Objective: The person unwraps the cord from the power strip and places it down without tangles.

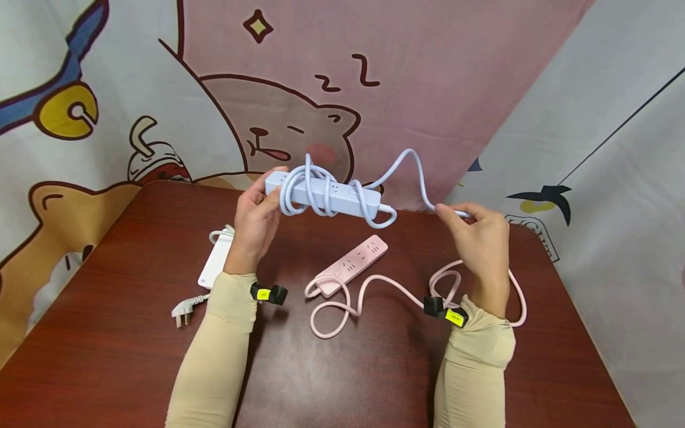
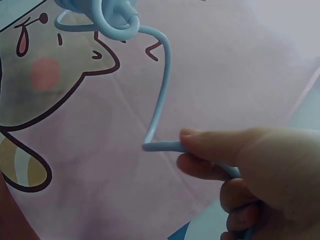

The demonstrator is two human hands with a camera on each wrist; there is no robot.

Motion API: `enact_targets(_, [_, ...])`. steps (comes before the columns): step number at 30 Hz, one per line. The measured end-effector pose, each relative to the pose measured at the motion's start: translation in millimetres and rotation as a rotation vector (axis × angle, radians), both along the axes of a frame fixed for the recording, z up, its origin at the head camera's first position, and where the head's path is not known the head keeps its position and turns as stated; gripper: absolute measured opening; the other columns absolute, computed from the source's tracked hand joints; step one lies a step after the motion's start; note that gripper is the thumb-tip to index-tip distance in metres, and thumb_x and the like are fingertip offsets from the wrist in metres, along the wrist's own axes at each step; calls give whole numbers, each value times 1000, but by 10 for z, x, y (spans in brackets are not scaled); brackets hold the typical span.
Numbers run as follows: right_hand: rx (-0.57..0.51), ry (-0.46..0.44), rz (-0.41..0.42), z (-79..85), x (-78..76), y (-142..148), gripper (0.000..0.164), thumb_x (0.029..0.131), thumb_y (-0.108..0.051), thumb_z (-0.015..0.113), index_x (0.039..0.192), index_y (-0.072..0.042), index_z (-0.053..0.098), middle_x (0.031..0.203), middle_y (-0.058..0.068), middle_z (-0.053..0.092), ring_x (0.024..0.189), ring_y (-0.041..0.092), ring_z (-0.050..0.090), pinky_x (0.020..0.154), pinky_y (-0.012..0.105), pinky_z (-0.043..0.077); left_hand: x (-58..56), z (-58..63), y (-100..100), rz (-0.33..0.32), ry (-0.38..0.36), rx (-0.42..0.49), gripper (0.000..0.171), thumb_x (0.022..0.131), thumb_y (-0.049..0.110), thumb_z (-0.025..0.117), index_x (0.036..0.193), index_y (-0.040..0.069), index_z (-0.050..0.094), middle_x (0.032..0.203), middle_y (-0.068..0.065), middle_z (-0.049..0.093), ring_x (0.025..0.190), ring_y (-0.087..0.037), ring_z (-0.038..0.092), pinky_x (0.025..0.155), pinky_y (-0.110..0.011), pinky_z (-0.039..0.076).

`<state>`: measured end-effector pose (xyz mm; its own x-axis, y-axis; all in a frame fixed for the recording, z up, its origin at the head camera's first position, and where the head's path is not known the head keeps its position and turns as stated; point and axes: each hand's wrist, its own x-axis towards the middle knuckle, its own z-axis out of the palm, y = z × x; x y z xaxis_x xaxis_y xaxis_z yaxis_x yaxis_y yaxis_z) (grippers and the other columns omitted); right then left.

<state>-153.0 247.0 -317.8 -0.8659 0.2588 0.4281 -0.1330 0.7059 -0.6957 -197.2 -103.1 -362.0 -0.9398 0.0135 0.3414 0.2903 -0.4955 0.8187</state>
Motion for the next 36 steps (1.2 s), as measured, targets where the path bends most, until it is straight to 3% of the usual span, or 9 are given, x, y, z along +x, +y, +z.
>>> enact_targets(5, [-94, 90, -20, 6, -14, -19, 27, 88, -30, 81, 87, -4, 80, 56, -25, 51, 52, -1, 39, 49, 18, 32, -2, 0, 2, 3, -2, -7, 38, 104, 2, 47, 139, -13, 47, 106, 1, 63, 96, -9, 58, 84, -18, 52])
enact_targets(10, [-219, 146, -41, 3, -37, -23, 26, 89, -29, 81, 86, -3, 78, 50, -22, 48, 39, -4, 37, 40, 16, 29, -6, -1, 13, 19, -8, -14, 32, 103, 0, 48, 134, -4, 55, 103, 2, 66, 94, -8, 61, 82, -19, 53])
enact_targets(13, [-278, 180, -58, -5, -51, -22, 24, 89, -29, 80, 86, -5, 77, 49, -22, 49, 33, -3, 35, 37, 16, 29, -16, -5, 22, 30, -17, -15, 34, 102, -2, 49, 135, -8, 53, 101, 3, 67, 93, -8, 61, 82, -19, 53])
enact_targets(17, [-336, 251, -75, 1, -64, -29, 18, 89, -26, 81, 82, -9, 77, 53, -23, 55, 35, -4, 33, 38, 15, 27, -29, -12, 15, 47, -41, -29, 42, 102, -1, 49, 141, -15, 44, 102, 4, 66, 94, -7, 61, 81, -18, 53])
enact_targets(23, [-361, 299, -96, 52, -29, 2, 12, 90, -22, 80, 80, -14, 77, 58, -22, 60, 38, -3, 31, 40, 16, 22, -56, -41, 9, 123, -91, -36, 36, 102, -1, 52, 137, -8, 51, 104, 5, 66, 94, -7, 61, 83, -18, 53])
enact_targets(29, [-225, 180, -45, 120, 123, 165, 14, 88, -22, 81, 82, -11, 76, 54, -18, 46, 46, -3, 39, 45, 15, 28, -84, -53, 19, 221, -122, -8, 40, 100, -3, 54, 139, -10, 50, 102, 5, 66, 94, -6, 61, 84, -17, 53])
enact_targets(33, [-50, 3, 58, 169, 271, 309, 15, 89, -21, 81, 89, -6, 78, 63, -20, 56, 56, 0, 47, 51, 18, 36, -88, -57, 20, 265, -127, 4, 40, 100, -3, 56, 139, -9, 50, 102, 5, 65, 94, -6, 61, 84, -17, 53])
enact_targets(36, [95, -168, 165, 201, 359, 388, 19, 92, -27, 77, 94, -8, 79, 64, -18, 59, 56, 4, 50, 51, 21, 38, -83, -59, 16, 289, -123, 13, 37, 99, -1, 58, 136, -5, 53, 102, 4, 66, 94, -6, 61, 83, -17, 53])
